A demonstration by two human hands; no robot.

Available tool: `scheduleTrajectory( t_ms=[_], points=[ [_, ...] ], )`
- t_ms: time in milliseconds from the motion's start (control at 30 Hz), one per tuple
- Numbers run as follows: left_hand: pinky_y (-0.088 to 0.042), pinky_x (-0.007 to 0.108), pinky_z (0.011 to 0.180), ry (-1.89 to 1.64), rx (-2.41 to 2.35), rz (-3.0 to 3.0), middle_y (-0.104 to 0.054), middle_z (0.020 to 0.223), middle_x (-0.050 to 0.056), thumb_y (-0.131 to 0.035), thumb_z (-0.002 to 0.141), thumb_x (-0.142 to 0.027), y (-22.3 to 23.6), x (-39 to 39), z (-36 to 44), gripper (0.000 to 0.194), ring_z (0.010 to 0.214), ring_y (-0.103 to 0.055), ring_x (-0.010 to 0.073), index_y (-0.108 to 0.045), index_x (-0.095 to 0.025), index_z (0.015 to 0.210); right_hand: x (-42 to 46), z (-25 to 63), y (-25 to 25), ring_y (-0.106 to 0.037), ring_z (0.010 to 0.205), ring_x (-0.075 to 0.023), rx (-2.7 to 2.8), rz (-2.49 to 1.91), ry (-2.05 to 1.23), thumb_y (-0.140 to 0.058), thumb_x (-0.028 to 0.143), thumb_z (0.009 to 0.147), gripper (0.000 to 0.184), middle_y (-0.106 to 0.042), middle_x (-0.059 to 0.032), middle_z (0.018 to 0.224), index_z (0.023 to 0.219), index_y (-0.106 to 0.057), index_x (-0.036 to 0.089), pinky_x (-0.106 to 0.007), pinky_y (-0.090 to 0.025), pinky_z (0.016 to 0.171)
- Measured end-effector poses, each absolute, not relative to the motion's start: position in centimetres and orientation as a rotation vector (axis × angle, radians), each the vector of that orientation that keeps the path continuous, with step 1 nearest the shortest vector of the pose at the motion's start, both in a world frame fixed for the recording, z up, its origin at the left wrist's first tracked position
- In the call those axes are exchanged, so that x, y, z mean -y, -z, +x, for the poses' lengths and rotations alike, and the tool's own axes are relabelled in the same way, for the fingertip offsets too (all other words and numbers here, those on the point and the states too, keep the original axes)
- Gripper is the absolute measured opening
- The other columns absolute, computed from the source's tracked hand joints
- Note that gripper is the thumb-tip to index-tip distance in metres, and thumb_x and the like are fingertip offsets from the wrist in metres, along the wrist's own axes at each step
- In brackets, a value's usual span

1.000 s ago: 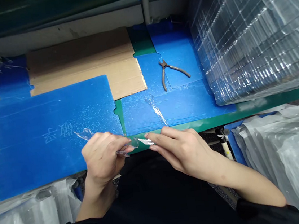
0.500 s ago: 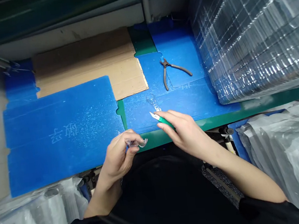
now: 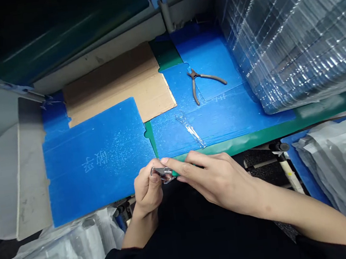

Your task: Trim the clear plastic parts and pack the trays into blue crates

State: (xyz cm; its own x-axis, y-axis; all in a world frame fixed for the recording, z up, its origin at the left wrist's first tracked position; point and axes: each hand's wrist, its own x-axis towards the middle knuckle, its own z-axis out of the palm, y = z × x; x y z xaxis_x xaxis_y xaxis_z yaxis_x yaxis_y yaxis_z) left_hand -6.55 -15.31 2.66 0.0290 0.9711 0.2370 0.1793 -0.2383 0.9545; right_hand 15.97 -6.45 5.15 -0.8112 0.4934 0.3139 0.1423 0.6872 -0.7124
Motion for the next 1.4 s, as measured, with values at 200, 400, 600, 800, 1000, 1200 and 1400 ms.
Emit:
scheduleTrajectory(
  t_ms=[200, 400, 600, 800, 1000, 1200, 1400],
  points=[
    [-0.052, 0.03, 0.063, -1.276, -1.245, 1.596, -0.069, 0.076, 0.005, -0.042, 0.117, -0.047, -2.9, 15.2, -6.4, 0.042, 0.065, -0.065, 0.0171, -0.065, -0.021, 0.093, 6.8, 16.3, -5.0, -0.063, 0.081, -0.0145, 2.393, -0.518, -1.027, -0.049, 0.019, 0.117, 0.06, -0.068, -0.0034, 0.104, 0.174, -0.036, 0.03, -0.028, -0.051, 0.07],
    [-0.05, 0.033, 0.062, -1.237, -1.292, 1.68, -0.066, 0.073, 0.004, -0.043, 0.116, -0.042, -2.9, 15.5, -6.6, 0.037, 0.061, -0.061, 0.0176, -0.062, -0.022, 0.092, 6.7, 16.5, -6.0, -0.061, 0.077, -0.0136, 2.333, -0.461, -1.161, -0.052, 0.016, 0.115, 0.057, -0.068, -0.0034, 0.105, 0.171, -0.042, 0.025, -0.027, -0.051, 0.069],
    [-0.047, 0.032, 0.06, -1.256, -1.246, 1.688, -0.062, 0.071, 0.002, -0.042, 0.117, -0.044, -3.0, 15.3, -6.5, 0.038, 0.06, -0.059, 0.0157, -0.058, -0.022, 0.092, 6.5, 16.7, -6.3, -0.059, 0.077, -0.0137, 2.314, -0.436, -1.255, -0.054, 0.015, 0.114, 0.059, -0.065, -0.0027, 0.104, 0.171, -0.042, 0.025, -0.028, -0.051, 0.07],
    [-0.043, 0.031, 0.059, -1.277, -1.211, 1.701, -0.055, 0.07, 0.0, -0.041, 0.117, -0.043, -2.9, 15.2, -6.5, 0.036, 0.06, -0.054, 0.0145, -0.054, -0.022, 0.092, 6.3, 16.7, -6.6, -0.057, 0.075, -0.0138, 2.267, -0.396, -1.398, -0.053, 0.017, 0.116, 0.059, -0.061, -0.0002, 0.095, 0.172, -0.042, 0.031, -0.028, -0.049, 0.068],
    [-0.044, 0.031, 0.063, -1.329, -1.191, 1.691, -0.055, 0.073, 0.001, -0.043, 0.117, -0.04, -2.4, 15.5, -6.6, 0.033, 0.066, -0.056, 0.0154, -0.055, -0.021, 0.093, 6.7, 16.4, -6.7, -0.063, 0.082, -0.0142, 2.175, -0.425, -1.474, -0.055, 0.017, 0.115, 0.056, -0.068, -0.0025, 0.101, 0.17, -0.047, 0.027, -0.028, -0.055, 0.077],
    [-0.043, 0.03, 0.062, -1.318, -1.166, 1.626, -0.057, 0.071, 0.001, -0.044, 0.117, -0.04, -2.3, 15.6, -6.8, 0.034, 0.063, -0.056, 0.0151, -0.057, -0.021, 0.092, 7.6, 15.9, -6.5, -0.064, 0.084, -0.0131, 2.079, -0.476, -1.469, -0.059, 0.013, 0.113, 0.054, -0.07, -0.0029, 0.103, 0.166, -0.052, 0.02, -0.025, -0.057, 0.08],
    [-0.044, 0.03, 0.065, -1.307, -1.171, 1.602, -0.06, 0.073, 0.001, -0.044, 0.117, -0.04, -2.2, 15.6, -6.8, 0.035, 0.064, -0.058, 0.0149, -0.059, -0.02, 0.093, 8.3, 15.5, -6.7, -0.07, 0.098, -0.0131, 2.071, -0.525, -1.425, -0.057, 0.008, 0.112, 0.055, -0.076, -0.0074, 0.129, 0.166, -0.051, 0.017, -0.024, -0.06, 0.09]
  ],
)
